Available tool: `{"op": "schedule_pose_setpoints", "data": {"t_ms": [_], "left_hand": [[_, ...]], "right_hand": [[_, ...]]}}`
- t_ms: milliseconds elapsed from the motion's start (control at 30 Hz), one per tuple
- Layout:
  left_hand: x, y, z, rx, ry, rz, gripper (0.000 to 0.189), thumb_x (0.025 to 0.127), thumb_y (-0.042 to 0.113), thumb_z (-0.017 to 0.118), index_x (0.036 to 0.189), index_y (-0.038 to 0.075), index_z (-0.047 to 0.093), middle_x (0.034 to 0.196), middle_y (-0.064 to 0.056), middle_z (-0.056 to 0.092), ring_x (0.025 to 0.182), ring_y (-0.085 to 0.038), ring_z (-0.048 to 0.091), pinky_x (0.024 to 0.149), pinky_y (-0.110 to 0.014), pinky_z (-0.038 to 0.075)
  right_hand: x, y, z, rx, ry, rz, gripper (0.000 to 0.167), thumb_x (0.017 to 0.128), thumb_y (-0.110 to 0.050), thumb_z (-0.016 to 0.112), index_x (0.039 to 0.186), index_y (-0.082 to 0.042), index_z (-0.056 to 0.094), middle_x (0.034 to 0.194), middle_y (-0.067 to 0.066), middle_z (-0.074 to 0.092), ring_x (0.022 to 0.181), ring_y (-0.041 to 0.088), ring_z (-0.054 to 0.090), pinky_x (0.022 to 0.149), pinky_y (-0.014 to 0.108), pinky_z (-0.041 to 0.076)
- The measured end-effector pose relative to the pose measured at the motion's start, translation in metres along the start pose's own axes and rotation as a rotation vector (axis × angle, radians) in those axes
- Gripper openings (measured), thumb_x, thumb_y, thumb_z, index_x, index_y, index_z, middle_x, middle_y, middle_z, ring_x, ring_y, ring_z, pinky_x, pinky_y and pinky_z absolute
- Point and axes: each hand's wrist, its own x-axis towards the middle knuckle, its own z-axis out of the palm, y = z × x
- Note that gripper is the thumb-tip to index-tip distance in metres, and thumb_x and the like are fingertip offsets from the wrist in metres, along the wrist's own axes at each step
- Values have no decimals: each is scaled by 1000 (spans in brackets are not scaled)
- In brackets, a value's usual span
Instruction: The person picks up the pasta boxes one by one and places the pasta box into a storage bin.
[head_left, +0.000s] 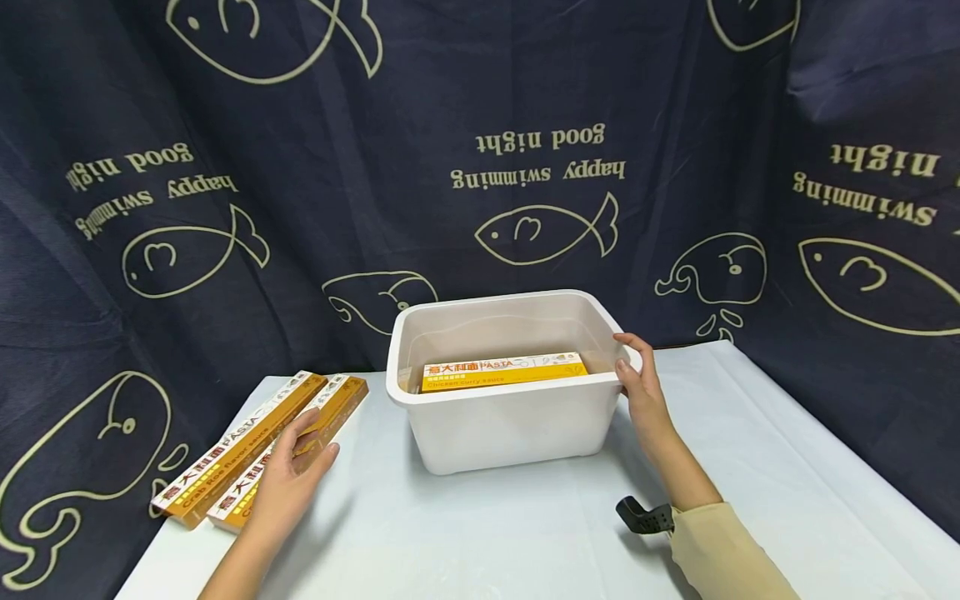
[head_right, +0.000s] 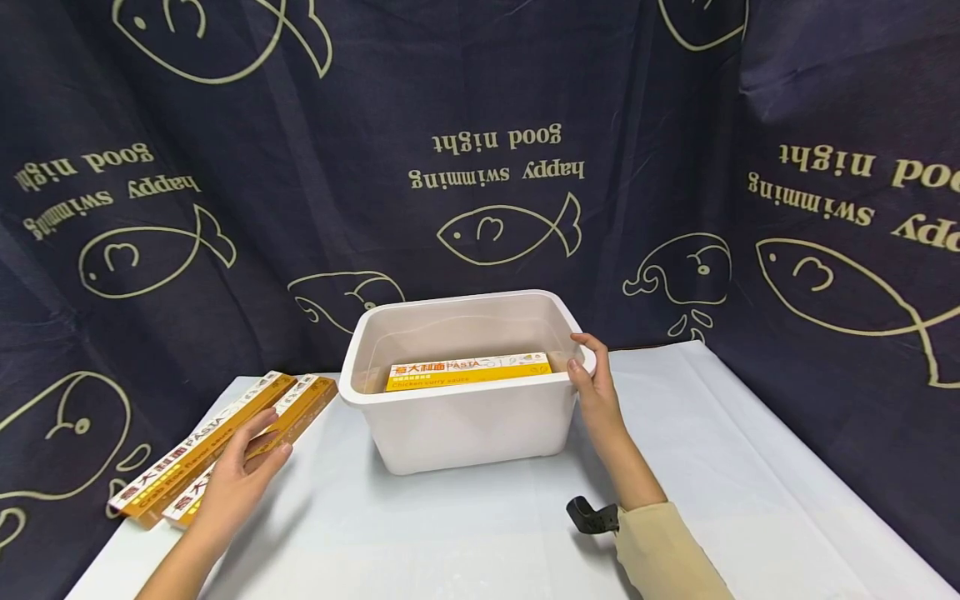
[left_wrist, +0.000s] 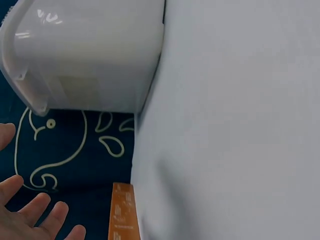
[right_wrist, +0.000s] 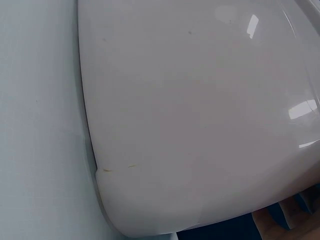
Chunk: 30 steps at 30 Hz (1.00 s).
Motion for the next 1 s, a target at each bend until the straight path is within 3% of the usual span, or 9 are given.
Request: {"op": "schedule_pose_setpoints", "data": {"t_ms": [167,267,367,500,700,900,1000], "left_hand": [[-2,-7,-7,72,7,-42,61,98,26,64,151,11,37,155,-10,39,129,-22,45,95,-5,35],[-3,-11,-10,81,6,-55,63,98,27,65,152,11,37,155,-11,39,130,-29,44,93,-2,34],[-4,-17,-13,73,4,-65,65,97,27,66,152,12,37,155,-13,38,129,-24,43,91,-2,33],[-5,-25,-19,85,12,-80,66,95,27,68,152,12,37,153,-13,39,125,-9,42,90,-2,32],[-6,-35,-29,134,37,-93,68,94,28,70,150,9,38,150,-18,43,125,-18,42,87,-1,31],[-6,-41,-36,131,64,-73,68,93,26,71,149,6,40,146,-18,44,115,5,38,87,1,27],[-6,-44,-39,132,64,-84,69,92,27,72,149,8,41,149,-18,43,123,-6,41,89,2,23]], "right_hand": [[0,-1,1,3,-2,-7,49,103,-26,34,151,-14,27,154,2,30,129,19,40,94,26,38],[0,-1,1,6,-2,-7,49,103,-26,34,151,-14,27,154,1,30,129,19,39,94,26,38],[0,-2,1,7,-2,-3,49,104,-26,34,151,-15,27,154,2,30,130,18,39,95,27,37],[-1,-1,1,7,-3,3,49,103,-26,34,151,-15,26,154,3,30,130,18,38,96,29,36],[-1,-1,1,17,-1,-3,50,103,-26,34,151,-14,26,154,4,30,129,19,38,96,30,36],[0,0,1,20,-3,-3,50,103,-25,34,151,-15,26,153,3,31,129,19,39,97,33,34],[0,0,1,23,-2,0,50,103,-26,34,151,-15,26,153,3,31,129,19,39,98,33,34]]}}
